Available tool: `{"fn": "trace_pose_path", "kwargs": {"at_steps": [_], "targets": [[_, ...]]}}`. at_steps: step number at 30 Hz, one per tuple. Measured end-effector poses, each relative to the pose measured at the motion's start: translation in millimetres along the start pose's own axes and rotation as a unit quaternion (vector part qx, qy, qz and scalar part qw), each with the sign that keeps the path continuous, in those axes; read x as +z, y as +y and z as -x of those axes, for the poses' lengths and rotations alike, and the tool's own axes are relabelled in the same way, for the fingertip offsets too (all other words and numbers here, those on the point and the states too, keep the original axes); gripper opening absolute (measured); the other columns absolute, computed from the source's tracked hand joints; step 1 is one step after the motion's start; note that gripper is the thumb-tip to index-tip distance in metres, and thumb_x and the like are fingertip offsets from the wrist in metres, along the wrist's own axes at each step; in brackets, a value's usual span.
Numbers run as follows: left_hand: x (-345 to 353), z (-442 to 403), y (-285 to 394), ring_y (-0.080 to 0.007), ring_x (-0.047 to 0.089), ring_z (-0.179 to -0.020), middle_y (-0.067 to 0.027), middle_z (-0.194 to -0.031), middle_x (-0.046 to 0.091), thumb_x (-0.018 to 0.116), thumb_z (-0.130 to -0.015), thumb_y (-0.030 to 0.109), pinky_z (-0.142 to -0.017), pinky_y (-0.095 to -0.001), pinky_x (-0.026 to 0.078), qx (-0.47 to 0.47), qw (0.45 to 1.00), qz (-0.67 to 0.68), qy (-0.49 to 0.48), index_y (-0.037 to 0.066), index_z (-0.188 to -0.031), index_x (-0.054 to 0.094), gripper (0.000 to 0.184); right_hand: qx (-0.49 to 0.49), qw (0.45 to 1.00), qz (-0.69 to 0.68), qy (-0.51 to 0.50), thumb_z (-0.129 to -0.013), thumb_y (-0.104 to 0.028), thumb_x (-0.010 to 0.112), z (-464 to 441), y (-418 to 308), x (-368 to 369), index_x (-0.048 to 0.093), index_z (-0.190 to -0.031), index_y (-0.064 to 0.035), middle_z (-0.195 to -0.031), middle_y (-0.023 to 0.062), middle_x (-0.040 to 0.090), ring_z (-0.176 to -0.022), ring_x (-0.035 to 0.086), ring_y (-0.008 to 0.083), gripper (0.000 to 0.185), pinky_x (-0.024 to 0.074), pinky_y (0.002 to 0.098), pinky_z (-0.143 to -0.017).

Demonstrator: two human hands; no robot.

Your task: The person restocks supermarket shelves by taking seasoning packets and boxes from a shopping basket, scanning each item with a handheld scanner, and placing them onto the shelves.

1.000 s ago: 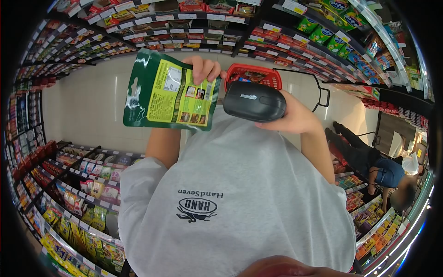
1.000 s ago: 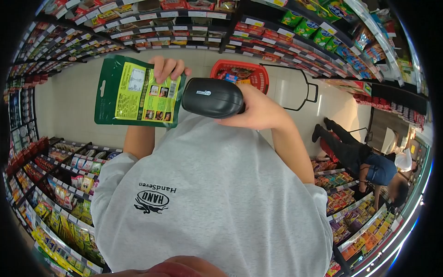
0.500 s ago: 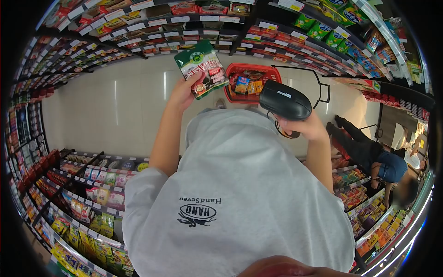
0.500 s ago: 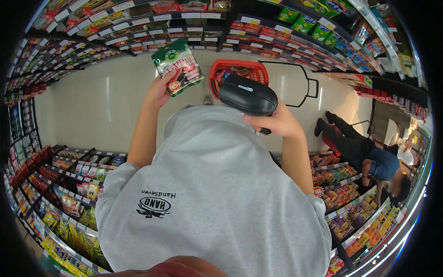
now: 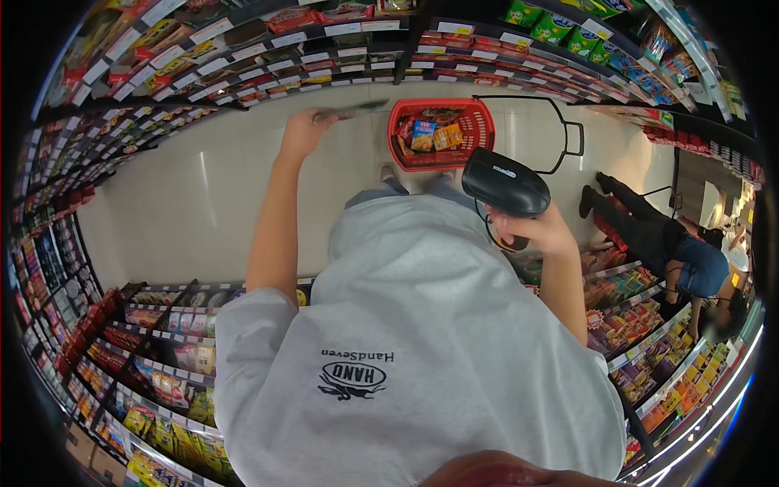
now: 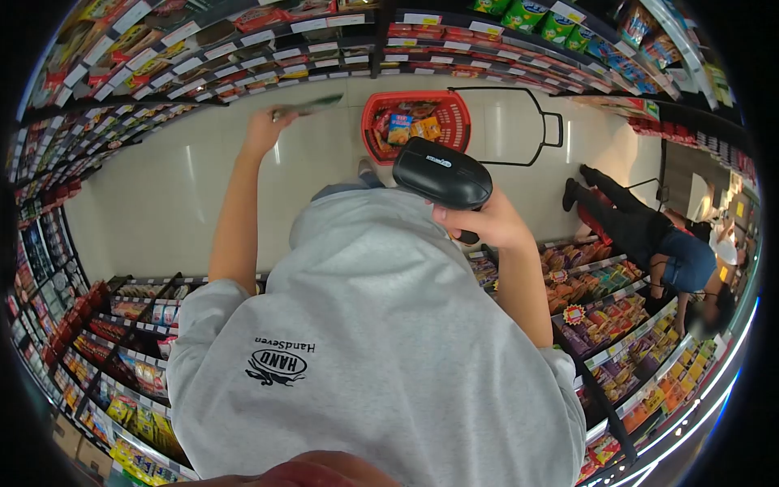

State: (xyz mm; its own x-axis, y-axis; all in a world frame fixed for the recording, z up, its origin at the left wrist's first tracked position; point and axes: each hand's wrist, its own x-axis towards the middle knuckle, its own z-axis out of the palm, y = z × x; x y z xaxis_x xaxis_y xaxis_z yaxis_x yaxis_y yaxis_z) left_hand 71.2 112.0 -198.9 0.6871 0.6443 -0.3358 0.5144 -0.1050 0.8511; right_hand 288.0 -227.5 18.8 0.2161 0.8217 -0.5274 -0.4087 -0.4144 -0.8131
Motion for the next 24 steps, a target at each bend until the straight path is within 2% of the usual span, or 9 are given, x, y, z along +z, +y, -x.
{"fn": "trace_pose_path", "kwargs": {"at_steps": [3,5,10,11,13,14,15,18,24], "targets": [[-4,-41,18,-0.0186,0.064,-0.075,-0.0089,-0.088,0.073,0.074,-0.08,0.009,-0.071,-0.0297,0.05,0.026,0.987,-0.152,0.045,0.004,-0.102,0.072,0.023,0.0,1.0,-0.022,-0.003,-0.076,-0.003,0.072,-3,3,-3,0.059,-0.109,0.0014,-0.085,0.007,0.064,-0.056,0.053,0.0113,0.036,0.0426,0.0267,-0.05],[-2,-73,16,-0.0194,0.067,-0.097,-0.0091,-0.102,0.072,0.068,-0.075,-0.009,-0.086,-0.0294,0.051,0.24,0.968,-0.013,0.067,0.006,-0.103,0.072,0.033,0.005,0.999,-0.038,0.002,-0.077,-0.002,0.073,-3,7,-6,0.059,-0.111,-0.0004,-0.088,0.0062,0.064,-0.058,0.054,0.0104,0.036,0.044,0.026,-0.05],[-20,-155,11,-0.0204,0.063,-0.114,-0.0087,-0.109,0.071,0.055,-0.065,-0.025,-0.097,-0.0284,0.047,0.325,0.944,0.032,0.05,0.006,-0.099,0.07,0.049,0.022,0.998,-0.051,0.003,-0.078,-0.001,0.072,-9,13,-11,0.057,-0.115,-0.0005,-0.093,0.0074,0.064,-0.059,0.054,0.0106,0.04,0.0443,0.0266,-0.05],[-17,-176,2,-0.0203,0.063,-0.115,-0.0082,-0.108,0.071,0.051,-0.063,-0.027,-0.097,-0.0283,0.046,0.254,0.958,0.129,0.042,0.005,-0.098,0.07,0.051,0.024,0.998,-0.053,0.006,-0.078,-0.001,0.072,-9,12,-9,0.057,-0.115,-0.0005,-0.093,0.0074,0.064,-0.059,0.054,0.0106,0.04,0.0443,0.0266,-0.05],[-26,-190,9,-0.0227,0.061,-0.116,-0.0107,-0.11,0.07,0.046,-0.062,-0.028,-0.1,-0.0302,0.045,0.297,0.949,0.096,0.041,0.001,-0.098,0.069,0.052,0.041,0.997,-0.051,0.043,-0.075,-0.002,0.07,-11,9,-6,0.06,-0.105,0.0031,-0.078,0.0069,0.062,-0.055,0.053,0.0125,0.032,0.0422,0.0282,-0.051],[-30,-197,16,-0.0252,0.06,-0.117,-0.0132,-0.113,0.069,0.041,-0.06,-0.028,-0.103,-0.0321,0.043,0.338,0.938,0.063,0.043,-0.002,-0.098,0.068,0.054,0.042,0.997,-0.051,0.046,-0.075,-0.002,0.07,-13,10,-7,0.06,-0.105,0.0031,-0.078,0.0069,0.062,-0.055,0.053,0.0125,0.032,0.0422,0.0282,-0.051],[-33,-204,18,-0.022,0.063,-0.111,-0.0116,-0.109,0.07,0.049,-0.07,-0.024,-0.099,-0.0305,0.045,0.37,0.926,0.047,0.048,-0.001,-0.098,0.069,0.041,0.045,0.996,-0.056,0.046,-0.076,-0.002,0.07,-14,11,-7,0.06,-0.105,0.0031,-0.077,0.0068,0.062,-0.055,0.053,0.0122,0.032,0.0424,0.0282,-0.052],[-27,-224,23,-0.0185,0.065,-0.107,-0.0083,-0.104,0.072,0.046,-0.068,-0.026,-0.096,-0.0283,0.045,0.388,0.912,0.063,0.116,0.002,-0.094,0.071,0.045,0.055,0.995,-0.059,0.05,-0.077,-0.003,0.07,-15,18,-11,0.06,-0.106,0.0031,-0.079,0.0068,0.062,-0.055,0.053,0.0115,0.032,0.0429,0.0279,-0.052],[-10,-240,13,-0.0189,0.067,-0.096,-0.0107,-0.103,0.073,0.06,-0.078,-0.013,-0.088,-0.0266,0.049,0.311,0.935,0.027,0.169,0.004,-0.095,0.072,0.028,0.075,0.994,-0.057,0.06,-0.078,-0.002,0.071,-17,28,-13,0.059,-0.112,0.001,-0.088,0.0059,0.064,-0.057,0.053,0.0098,0.036,0.0435,0.0261,-0.051]]}}
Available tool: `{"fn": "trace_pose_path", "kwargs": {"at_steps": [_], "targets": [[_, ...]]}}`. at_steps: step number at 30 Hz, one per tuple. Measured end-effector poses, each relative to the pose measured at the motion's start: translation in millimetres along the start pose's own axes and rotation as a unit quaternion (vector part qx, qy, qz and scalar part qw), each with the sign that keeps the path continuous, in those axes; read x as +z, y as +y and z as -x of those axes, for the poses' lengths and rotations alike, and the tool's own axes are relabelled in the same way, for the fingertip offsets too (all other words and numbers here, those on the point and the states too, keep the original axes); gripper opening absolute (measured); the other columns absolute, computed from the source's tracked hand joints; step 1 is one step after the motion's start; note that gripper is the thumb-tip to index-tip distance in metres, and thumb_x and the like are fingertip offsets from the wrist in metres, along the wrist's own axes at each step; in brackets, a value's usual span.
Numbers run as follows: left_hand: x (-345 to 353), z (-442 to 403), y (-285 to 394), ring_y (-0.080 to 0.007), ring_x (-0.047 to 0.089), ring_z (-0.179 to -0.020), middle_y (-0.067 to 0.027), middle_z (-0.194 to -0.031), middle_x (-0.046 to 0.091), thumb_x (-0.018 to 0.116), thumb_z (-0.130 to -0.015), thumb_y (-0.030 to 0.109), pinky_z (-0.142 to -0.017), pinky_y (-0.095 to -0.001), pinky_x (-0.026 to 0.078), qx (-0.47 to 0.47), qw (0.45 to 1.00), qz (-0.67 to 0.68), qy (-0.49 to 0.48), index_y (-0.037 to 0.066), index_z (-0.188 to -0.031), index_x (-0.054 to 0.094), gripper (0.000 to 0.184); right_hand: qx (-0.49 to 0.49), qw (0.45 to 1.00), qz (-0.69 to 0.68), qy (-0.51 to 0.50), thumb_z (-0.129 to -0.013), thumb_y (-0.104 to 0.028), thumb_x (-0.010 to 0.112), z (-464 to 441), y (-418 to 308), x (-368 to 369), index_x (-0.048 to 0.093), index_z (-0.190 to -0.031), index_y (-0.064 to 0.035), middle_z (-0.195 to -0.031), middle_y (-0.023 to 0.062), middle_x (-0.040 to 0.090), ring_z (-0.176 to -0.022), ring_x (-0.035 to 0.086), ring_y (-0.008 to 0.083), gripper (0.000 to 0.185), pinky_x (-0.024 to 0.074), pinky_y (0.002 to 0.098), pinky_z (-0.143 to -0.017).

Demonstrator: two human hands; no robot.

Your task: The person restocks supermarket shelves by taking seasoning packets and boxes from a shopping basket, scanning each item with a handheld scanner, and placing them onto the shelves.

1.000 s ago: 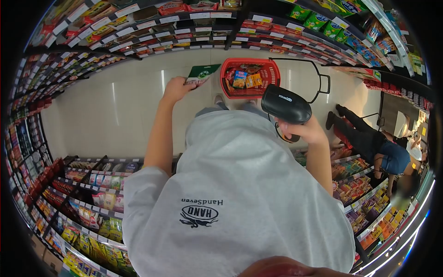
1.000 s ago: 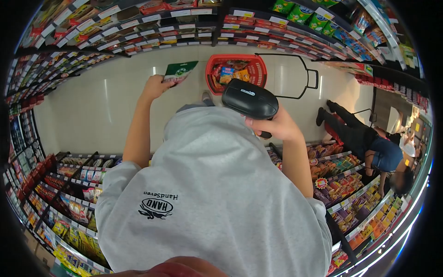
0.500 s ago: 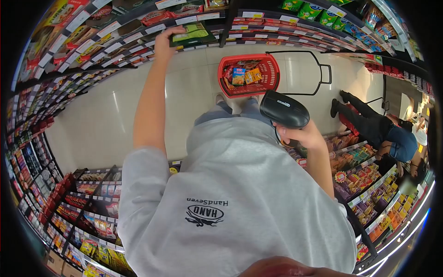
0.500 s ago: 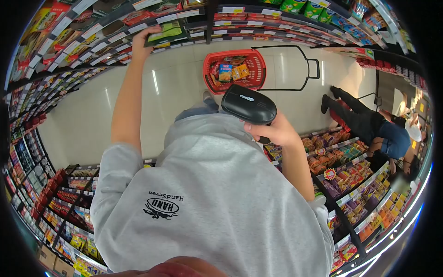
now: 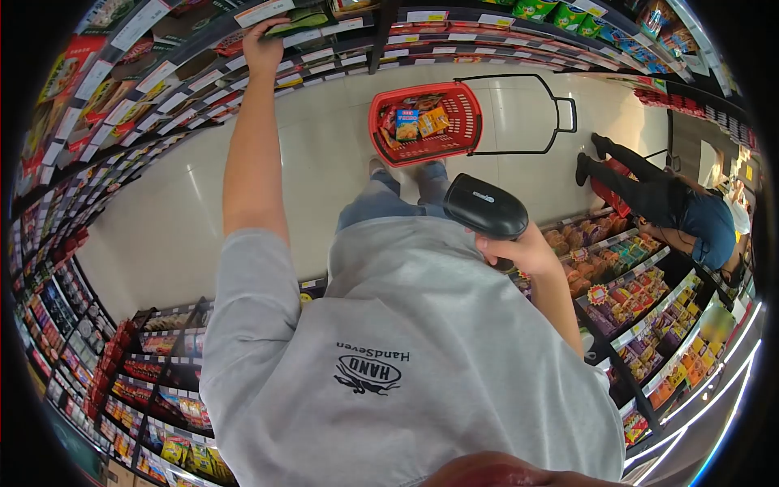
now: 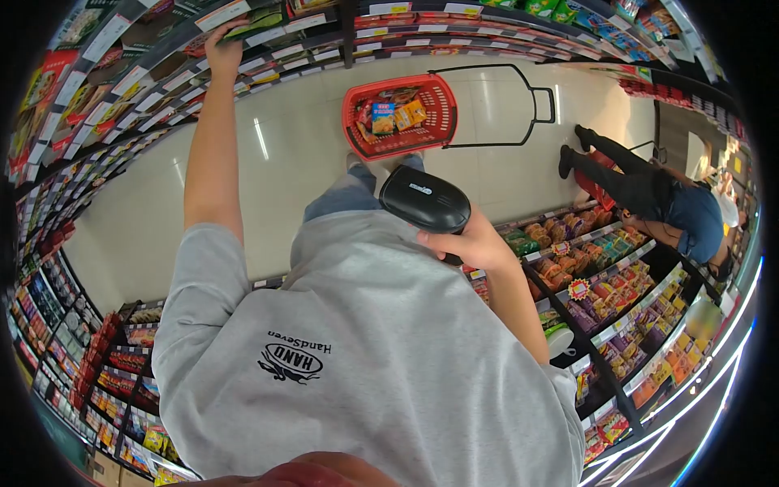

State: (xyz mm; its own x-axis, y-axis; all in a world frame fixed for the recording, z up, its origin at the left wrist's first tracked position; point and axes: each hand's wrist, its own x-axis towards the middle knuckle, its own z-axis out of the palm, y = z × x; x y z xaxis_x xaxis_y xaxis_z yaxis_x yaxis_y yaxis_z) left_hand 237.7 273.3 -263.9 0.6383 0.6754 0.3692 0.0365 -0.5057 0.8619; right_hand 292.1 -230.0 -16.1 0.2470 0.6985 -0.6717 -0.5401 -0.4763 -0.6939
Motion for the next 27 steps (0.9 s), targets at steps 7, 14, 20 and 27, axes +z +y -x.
{"fn": "trace_pose_path", "kwargs": {"at_steps": [7,14,20,27], "targets": [[28,-13,-34,-0.038,0.063,-0.098,-0.021,-0.095,0.071,0.059,-0.09,0.031,-0.083,-0.0442,0.048,-0.146,0.942,-0.298,0.048,0.002,-0.082,0.071,0.032,0.031,0.999,0.007,0.006,-0.077,-0.003,0.074,0,0,-4,0.058,-0.113,-0.0006,-0.078,0.002,0.06,-0.058,0.053,0.0089,0.04,0.0433,0.0252,-0.051],[41,-7,-15,-0.0336,0.046,-0.121,-0.0144,-0.095,0.072,0.049,-0.095,0.035,-0.087,-0.0527,0.035,-0.066,0.819,-0.567,-0.056,0.003,-0.087,0.073,0.04,0.048,0.998,-0.023,0.028,-0.077,-0.001,0.074,3,3,-10,0.054,-0.119,-0.0005,-0.078,0.002,0.06,-0.058,0.052,0.0089,0.046,0.043,0.0253,-0.051],[61,12,-36,-0.0424,0.044,-0.111,-0.0285,-0.108,0.058,0.065,-0.081,0.043,-0.092,-0.0569,0.032,-0.083,0.874,-0.477,0.04,-0.014,-0.107,0.046,0.066,0.045,0.998,-0.028,0.031,-0.076,0.002,0.071,11,14,-28,0.056,-0.117,0.0001,-0.095,0.0076,0.064,-0.058,0.054,0.0109,0.043,0.044,0.0261,-0.051],[85,53,48,-0.0461,0.052,-0.1,-0.0334,-0.105,0.047,0.074,-0.068,0.061,-0.085,-0.0476,0.046,-0.061,0.833,-0.547,0.053,-0.019,-0.102,0.035,0.095,0.09,0.992,-0.081,0.021,-0.077,0.001,0.071,0,39,-68,0.059,-0.113,-0.0009,-0.089,0.0041,0.062,-0.059,0.053,0.0091,0.039,0.0436,0.0259,-0.051]]}}
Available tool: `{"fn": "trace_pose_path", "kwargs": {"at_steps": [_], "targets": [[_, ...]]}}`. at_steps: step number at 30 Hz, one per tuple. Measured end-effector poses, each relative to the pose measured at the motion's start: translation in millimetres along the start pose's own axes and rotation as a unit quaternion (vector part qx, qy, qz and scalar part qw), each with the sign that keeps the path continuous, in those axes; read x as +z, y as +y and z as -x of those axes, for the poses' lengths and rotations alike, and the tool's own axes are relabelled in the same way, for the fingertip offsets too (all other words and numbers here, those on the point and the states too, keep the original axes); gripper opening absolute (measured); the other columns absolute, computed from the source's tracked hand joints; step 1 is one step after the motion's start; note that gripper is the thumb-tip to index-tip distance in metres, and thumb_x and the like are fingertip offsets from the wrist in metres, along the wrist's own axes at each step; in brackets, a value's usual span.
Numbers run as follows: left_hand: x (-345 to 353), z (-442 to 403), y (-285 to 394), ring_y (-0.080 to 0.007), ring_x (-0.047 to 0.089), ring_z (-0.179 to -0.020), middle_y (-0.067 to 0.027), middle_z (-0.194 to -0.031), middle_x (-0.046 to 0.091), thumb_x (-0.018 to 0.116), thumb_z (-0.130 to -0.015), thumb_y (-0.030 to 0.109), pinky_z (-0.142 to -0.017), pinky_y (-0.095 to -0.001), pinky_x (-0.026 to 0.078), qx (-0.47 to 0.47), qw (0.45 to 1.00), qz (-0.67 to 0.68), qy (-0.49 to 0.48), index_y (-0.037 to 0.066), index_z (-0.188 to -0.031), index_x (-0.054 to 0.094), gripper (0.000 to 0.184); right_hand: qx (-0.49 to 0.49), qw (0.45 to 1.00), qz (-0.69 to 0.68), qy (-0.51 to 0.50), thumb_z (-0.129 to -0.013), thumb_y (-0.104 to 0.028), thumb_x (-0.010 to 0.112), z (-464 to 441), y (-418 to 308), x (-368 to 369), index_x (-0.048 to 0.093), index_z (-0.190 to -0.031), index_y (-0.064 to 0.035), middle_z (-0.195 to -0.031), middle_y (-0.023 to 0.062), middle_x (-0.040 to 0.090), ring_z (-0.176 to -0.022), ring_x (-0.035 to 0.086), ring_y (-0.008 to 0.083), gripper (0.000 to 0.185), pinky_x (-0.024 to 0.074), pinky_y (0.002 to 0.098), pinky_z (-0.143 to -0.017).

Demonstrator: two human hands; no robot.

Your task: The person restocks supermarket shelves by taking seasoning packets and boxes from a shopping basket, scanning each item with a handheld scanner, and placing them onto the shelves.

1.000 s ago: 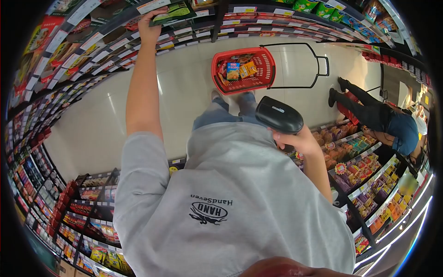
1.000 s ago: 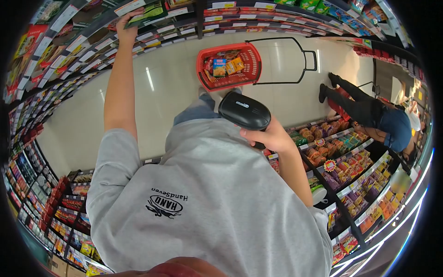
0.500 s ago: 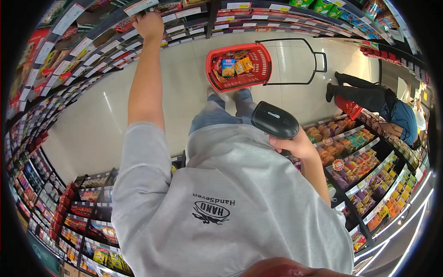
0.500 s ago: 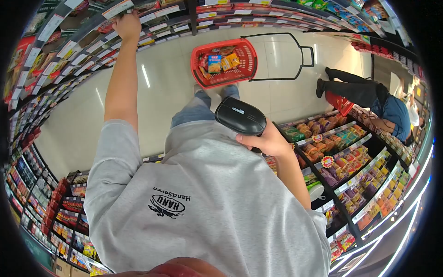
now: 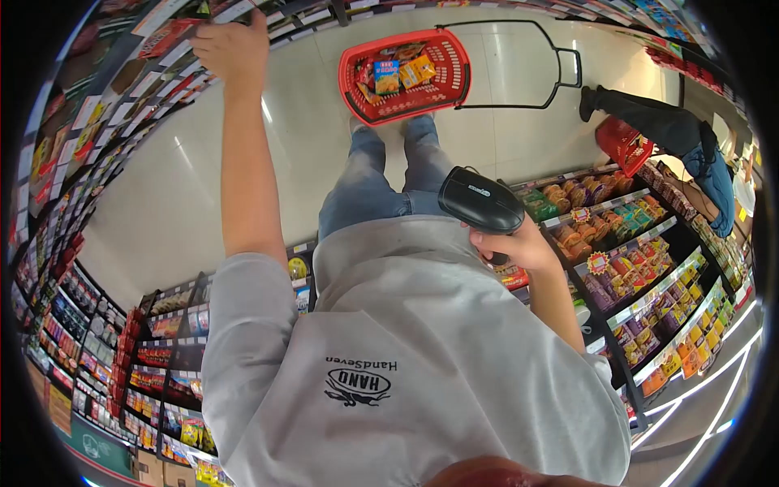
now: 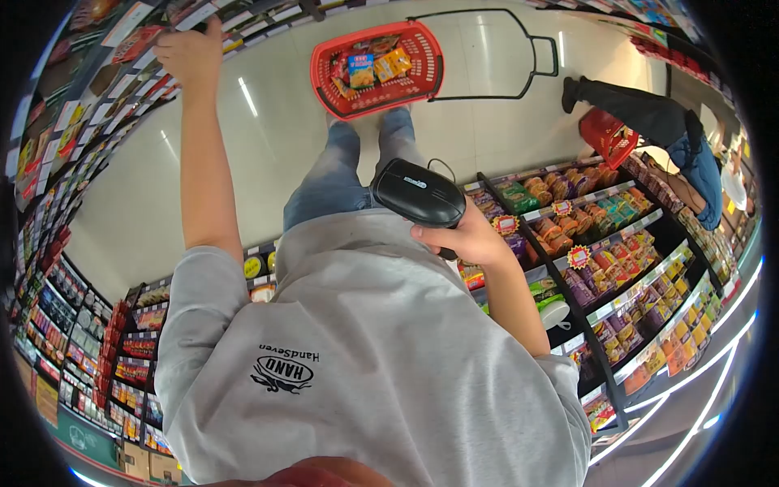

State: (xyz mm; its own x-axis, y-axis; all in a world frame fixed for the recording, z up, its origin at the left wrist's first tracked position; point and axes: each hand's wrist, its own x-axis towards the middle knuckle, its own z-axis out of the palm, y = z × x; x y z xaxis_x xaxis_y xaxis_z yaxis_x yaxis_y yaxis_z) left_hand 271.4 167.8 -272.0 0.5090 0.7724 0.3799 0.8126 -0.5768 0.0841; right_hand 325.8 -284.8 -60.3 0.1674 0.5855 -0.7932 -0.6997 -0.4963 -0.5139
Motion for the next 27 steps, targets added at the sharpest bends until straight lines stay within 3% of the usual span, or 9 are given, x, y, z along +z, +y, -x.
{"fn": "trace_pose_path", "kwargs": {"at_steps": [3,7,9,11,17,21,23,25,27], "targets": [[-60,-22,42,-0.0432,0.06,-0.105,-0.0258,-0.106,0.066,0.049,-0.098,0.027,-0.083,-0.0486,0.048,-0.183,0.959,0.101,-0.189,-0.006,-0.11,0.06,0.037,0.045,0.999,-0.002,-0.003,-0.077,-0.002,0.074,-15,15,-25,0.06,-0.11,-0.0023,-0.081,0.001,0.061,-0.058,0.053,0.0074,0.036,0.0426,0.0252,-0.051],[-14,-26,28,-0.0426,0.057,-0.092,-0.0264,-0.094,0.063,0.048,-0.098,0.024,-0.085,-0.0456,0.042,0.091,0.967,0.227,0.076,-0.005,-0.104,0.061,0.032,0.103,0.995,-0.007,0.005,-0.077,0.002,0.07,-40,42,-63,0.059,-0.117,-0.0009,-0.093,0.0057,0.064,-0.059,0.054,0.0099,0.041,0.0451,0.0267,-0.051],[-15,-19,51,-0.0385,0.045,-0.126,-0.0246,-0.136,0.049,0.046,-0.098,0.021,-0.103,-0.0462,0.036,0.083,0.975,0.207,-0.003,-0.001,-0.134,0.049,0.042,0.131,0.991,-0.007,0.0,-0.077,0.002,0.071,-48,55,-83,0.06,-0.113,-0.0003,-0.09,0.0059,0.064,-0.059,0.054,0.0096,0.038,0.0457,0.0264,-0.051],[36,-27,34,-0.0524,0.028,-0.135,-0.0413,-0.147,0.014,0.049,-0.085,0.002,-0.108,-0.0596,0.033,0.142,0.984,0.11,-0.006,-0.012,-0.147,0.018,0.07,0.195,0.98,-0.016,-0.017,-0.077,0.001,0.07,-55,69,-101,0.061,-0.11,0.0008,-0.086,0.0063,0.063,-0.059,0.055,0.0096,0.035,0.0464,0.0268,-0.052],[70,7,70,-0.0577,0.022,-0.135,-0.0441,-0.148,0.006,0.05,-0.081,-0.006,-0.111,-0.059,0.029,0.018,0.993,0.069,-0.095,-0.012,-0.147,0.007,0.079,0.258,0.964,-0.063,0.006,-0.075,-0.005,0.071,-79,101,-147,0.06,-0.107,0.0031,-0.075,0.0063,0.061,-0.056,0.055,0.0123,0.034,0.0469,0.0281,-0.052],[110,80,74,-0.0582,0.004,-0.139,-0.0418,-0.15,-0.006,0.054,-0.087,0.01,-0.114,-0.0633,0.017,0.062,0.983,0.152,-0.079,-0.011,-0.148,0.001,0.084,0.264,0.958,-0.107,0.04,-0.077,-0.005,0.072,-99,123,-183,0.06,-0.107,0.0032,-0.075,0.0057,0.061,-0.056,0.056,0.0126,0.034,0.0466,0.0282,-0.052],[114,122,89,-0.0276,0.067,-0.091,-0.0164,-0.105,0.066,0.071,-0.081,0.036,-0.083,-0.0345,0.051,0.071,0.982,0.172,-0.009,-0.004,-0.096,0.057,0.045,0.26,0.952,-0.154,0.046,-0.078,-0.003,0.073,-104,133,-196,0.06,-0.11,0.0021,-0.076,0.005,0.061,-0.057,0.056,0.0119,0.034,0.0452,0.027,-0.05],[147,174,89,-0.0177,0.068,-0.089,-0.0041,-0.098,0.072,0.063,-0.087,0.011,-0.083,-0.0309,0.051,0.08,0.941,0.316,-0.092,0.004,-0.089,0.066,0.008,0.26,0.949,-0.168,0.067,-0.078,-0.003,0.073,-113,142,-209,0.06,-0.11,0.0024,-0.077,0.0054,0.061,-0.058,0.056,0.0125,0.036,0.0453,0.0271,-0.051],[185,245,116,-0.0169,0.067,-0.09,-0.0052,-0.098,0.071,0.057,-0.089,0.001,-0.083,-0.0293,0.051,0.061,0.897,0.377,-0.224,0.005,-0.094,0.067,0.012,0.291,0.93,-0.199,0.098,-0.077,-0.003,0.073,-124,153,-225,0.06,-0.111,0.003,-0.077,0.0057,0.061,-0.058,0.057,0.0126,0.037,0.0453,0.0271,-0.051]]}}
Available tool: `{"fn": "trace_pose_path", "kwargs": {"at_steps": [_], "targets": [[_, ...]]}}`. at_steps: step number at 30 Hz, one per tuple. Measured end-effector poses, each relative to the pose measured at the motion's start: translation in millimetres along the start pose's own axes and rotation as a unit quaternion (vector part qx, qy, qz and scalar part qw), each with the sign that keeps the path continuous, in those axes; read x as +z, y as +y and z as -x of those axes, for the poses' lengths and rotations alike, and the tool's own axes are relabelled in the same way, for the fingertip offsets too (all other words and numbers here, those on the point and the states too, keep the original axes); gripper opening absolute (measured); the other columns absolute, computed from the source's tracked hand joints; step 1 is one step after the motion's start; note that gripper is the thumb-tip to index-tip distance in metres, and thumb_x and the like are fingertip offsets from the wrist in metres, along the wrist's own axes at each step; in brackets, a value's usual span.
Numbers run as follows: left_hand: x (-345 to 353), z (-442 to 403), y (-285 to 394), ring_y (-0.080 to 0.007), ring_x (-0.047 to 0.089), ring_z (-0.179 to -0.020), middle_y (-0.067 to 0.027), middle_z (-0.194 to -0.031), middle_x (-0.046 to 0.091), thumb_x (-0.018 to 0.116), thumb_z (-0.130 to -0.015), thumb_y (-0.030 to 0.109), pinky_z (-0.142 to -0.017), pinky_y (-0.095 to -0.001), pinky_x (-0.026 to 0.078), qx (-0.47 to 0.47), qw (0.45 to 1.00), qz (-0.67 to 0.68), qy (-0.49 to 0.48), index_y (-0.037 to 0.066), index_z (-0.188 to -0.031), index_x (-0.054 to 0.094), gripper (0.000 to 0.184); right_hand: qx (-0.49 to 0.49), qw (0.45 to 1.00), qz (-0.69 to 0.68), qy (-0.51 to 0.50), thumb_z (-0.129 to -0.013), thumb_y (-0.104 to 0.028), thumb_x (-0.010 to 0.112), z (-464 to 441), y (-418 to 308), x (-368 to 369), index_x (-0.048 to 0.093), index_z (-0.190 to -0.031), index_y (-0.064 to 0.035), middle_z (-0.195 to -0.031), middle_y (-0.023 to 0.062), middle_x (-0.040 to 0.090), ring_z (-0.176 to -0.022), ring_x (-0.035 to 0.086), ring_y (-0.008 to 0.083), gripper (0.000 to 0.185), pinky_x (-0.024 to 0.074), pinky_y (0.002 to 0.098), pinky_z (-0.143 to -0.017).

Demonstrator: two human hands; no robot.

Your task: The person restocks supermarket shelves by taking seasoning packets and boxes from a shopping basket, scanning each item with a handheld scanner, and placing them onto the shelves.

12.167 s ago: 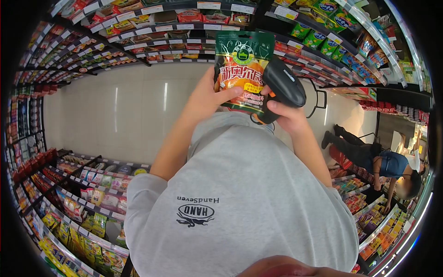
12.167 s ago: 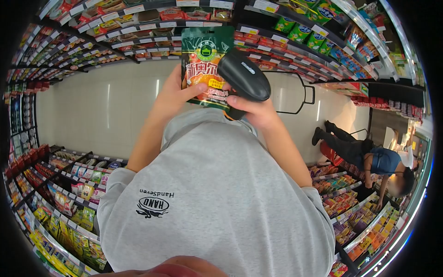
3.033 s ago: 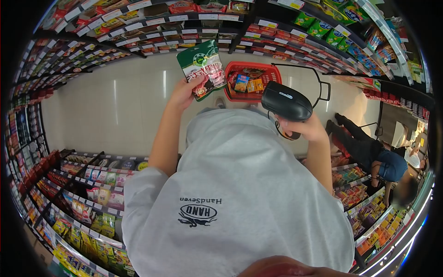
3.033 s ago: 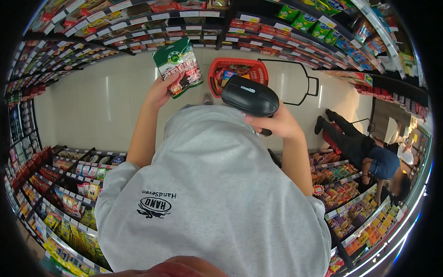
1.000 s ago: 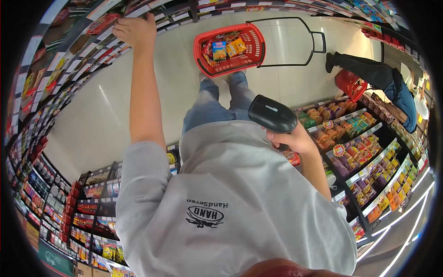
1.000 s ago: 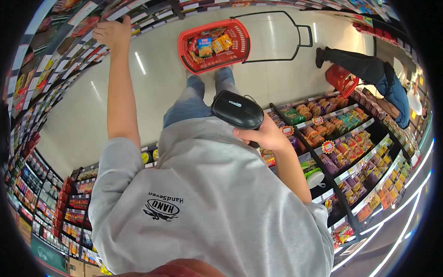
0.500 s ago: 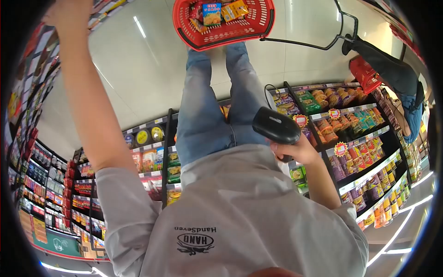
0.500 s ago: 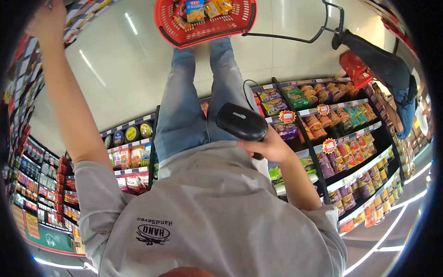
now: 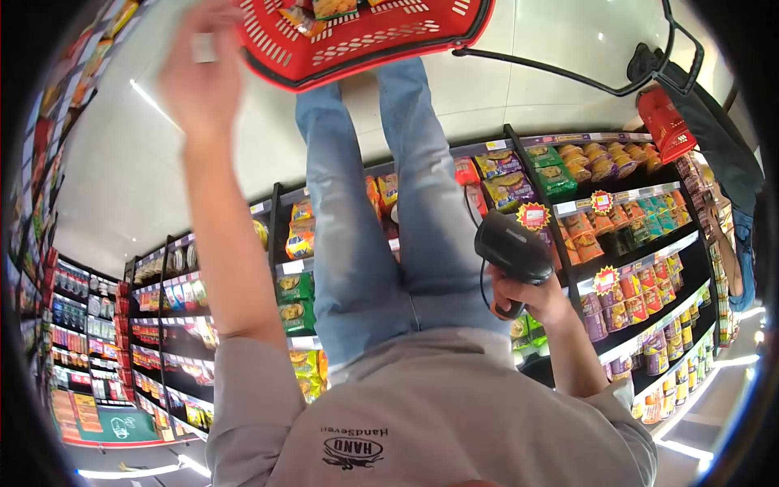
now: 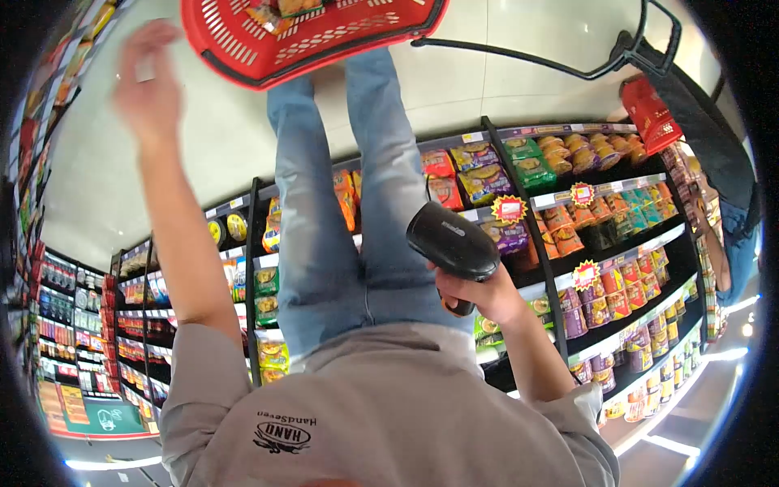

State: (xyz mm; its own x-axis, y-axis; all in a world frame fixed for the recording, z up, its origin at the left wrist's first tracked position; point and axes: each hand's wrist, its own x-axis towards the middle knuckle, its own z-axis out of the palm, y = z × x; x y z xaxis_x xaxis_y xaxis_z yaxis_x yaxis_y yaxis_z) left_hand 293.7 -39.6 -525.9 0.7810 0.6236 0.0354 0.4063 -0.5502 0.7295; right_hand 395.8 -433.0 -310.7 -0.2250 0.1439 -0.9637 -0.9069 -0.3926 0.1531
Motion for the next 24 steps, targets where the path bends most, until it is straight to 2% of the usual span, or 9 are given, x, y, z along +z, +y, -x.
{"fn": "trace_pose_path", "kwargs": {"at_steps": [1,2,9,10,12,13,17,22,24], "targets": [[40,18,0,-0.0143,0.067,-0.09,-0.0038,-0.099,0.071,0.055,-0.09,0.001,-0.084,-0.0276,0.05,-0.042,0.996,0.035,-0.064,0.005,-0.098,0.066,0.014,0.009,1.0,-0.014,-0.01,-0.076,-0.004,0.074,-11,-2,-9,0.06,-0.111,0.0036,-0.077,0.0057,0.061,-0.059,0.058,0.0128,0.038,0.0457,0.027,-0.052],[81,34,-16,-0.0226,0.068,-0.095,-0.0042,-0.11,0.068,0.055,-0.093,0.028,-0.08,-0.0387,0.054,-0.119,0.976,0.058,-0.171,0.015,-0.11,0.062,0.022,0.003,1.0,-0.012,-0.011,-0.076,-0.004,0.074,-24,-5,-16,0.06,-0.111,0.0036,-0.077,0.0057,0.061,-0.059,0.058,0.0128,0.038,0.0457,0.027,-0.052],[304,71,-113,-0.0321,0.062,-0.108,-0.0152,-0.119,0.063,0.052,-0.092,0.022,-0.089,-0.0445,0.052,-0.008,0.875,-0.156,-0.459,0.012,-0.125,0.057,0.035,0.012,0.997,-0.07,-0.039,-0.073,-0.009,0.078,-91,-4,-36,0.06,-0.111,0.0025,-0.08,0.0053,0.065,-0.062,0.06,0.0125,0.043,0.0476,0.0271,-0.057],[331,74,-131,-0.0321,0.062,-0.108,-0.0152,-0.119,0.063,0.052,-0.092,0.022,-0.089,-0.0445,0.052,-0.001,0.873,-0.155,-0.462,0.012,-0.125,0.057,0.035,0.019,0.995,-0.088,-0.043,-0.073,-0.01,0.078,-99,-8,-36,0.06,-0.11,0.0025,-0.08,0.0052,0.065,-0.063,0.06,0.0126,0.044,0.0477,0.027,-0.058],[373,73,-168,-0.0353,0.064,-0.104,-0.0224,-0.113,0.065,0.057,-0.089,0.028,-0.086,-0.0435,0.053,0.16,0.909,-0.305,-0.236,0.005,-0.12,0.061,0.039,0.04,0.987,-0.139,-0.072,-0.073,-0.011,0.079,-115,-18,-35,0.06,-0.111,0.0022,-0.078,0.0049,0.063,-0.066,0.058,0.0125,0.045,0.0475,0.0273,-0.061],[387,56,-163,-0.0356,0.032,-0.139,-0.0199,-0.154,0.029,0.042,-0.1,0.02,-0.108,-0.0505,0.032,0.005,0.832,-0.366,-0.416,0.005,-0.148,0.033,0.052,0.04,0.979,-0.175,-0.092,-0.074,-0.01,0.078,-124,-16,-38,0.06,-0.111,0.0023,-0.077,0.0051,0.062,-0.064,0.057,0.0133,0.044,0.0469,0.0282,-0.061],[409,15,-128,-0.036,0.022,-0.145,-0.0174,-0.161,0.011,0.037,-0.101,0.02,-0.112,-0.0524,0.027,-0.082,0.701,-0.464,-0.536,0.01,-0.154,0.019,0.057,0.059,0.941,-0.303,-0.139,-0.075,-0.011,0.076,-148,-8,-47,0.061,-0.112,0.0027,-0.075,0.0057,0.06,-0.061,0.052,0.0152,0.042,0.0432,0.0306,-0.059],[438,29,-135,-0.036,0.022,-0.145,-0.0201,-0.161,0.006,0.04,-0.101,0.022,-0.115,-0.0479,0.022,-0.052,0.674,-0.551,-0.49,0.007,-0.155,0.014,0.062,0.078,0.903,-0.381,-0.183,-0.075,-0.015,0.077,-159,21,-64,0.059,-0.116,0.0014,-0.075,0.006,0.058,-0.063,0.051,0.0146,0.047,0.0377,0.0294,-0.056],[435,23,-129,-0.0378,0.034,-0.139,-0.0264,-0.155,0.023,0.042,-0.099,0.018,-0.111,-0.0467,0.031,-0.05,0.709,-0.521,-0.473,0.003,-0.151,0.023,0.058,0.035,0.896,-0.387,-0.216,-0.077,-0.023,0.075,-161,19,-63,0.055,-0.107,0.0022,-0.068,0.0041,0.046,-0.056,0.042,0.0146,0.044,0.033,0.0308,-0.052]]}}
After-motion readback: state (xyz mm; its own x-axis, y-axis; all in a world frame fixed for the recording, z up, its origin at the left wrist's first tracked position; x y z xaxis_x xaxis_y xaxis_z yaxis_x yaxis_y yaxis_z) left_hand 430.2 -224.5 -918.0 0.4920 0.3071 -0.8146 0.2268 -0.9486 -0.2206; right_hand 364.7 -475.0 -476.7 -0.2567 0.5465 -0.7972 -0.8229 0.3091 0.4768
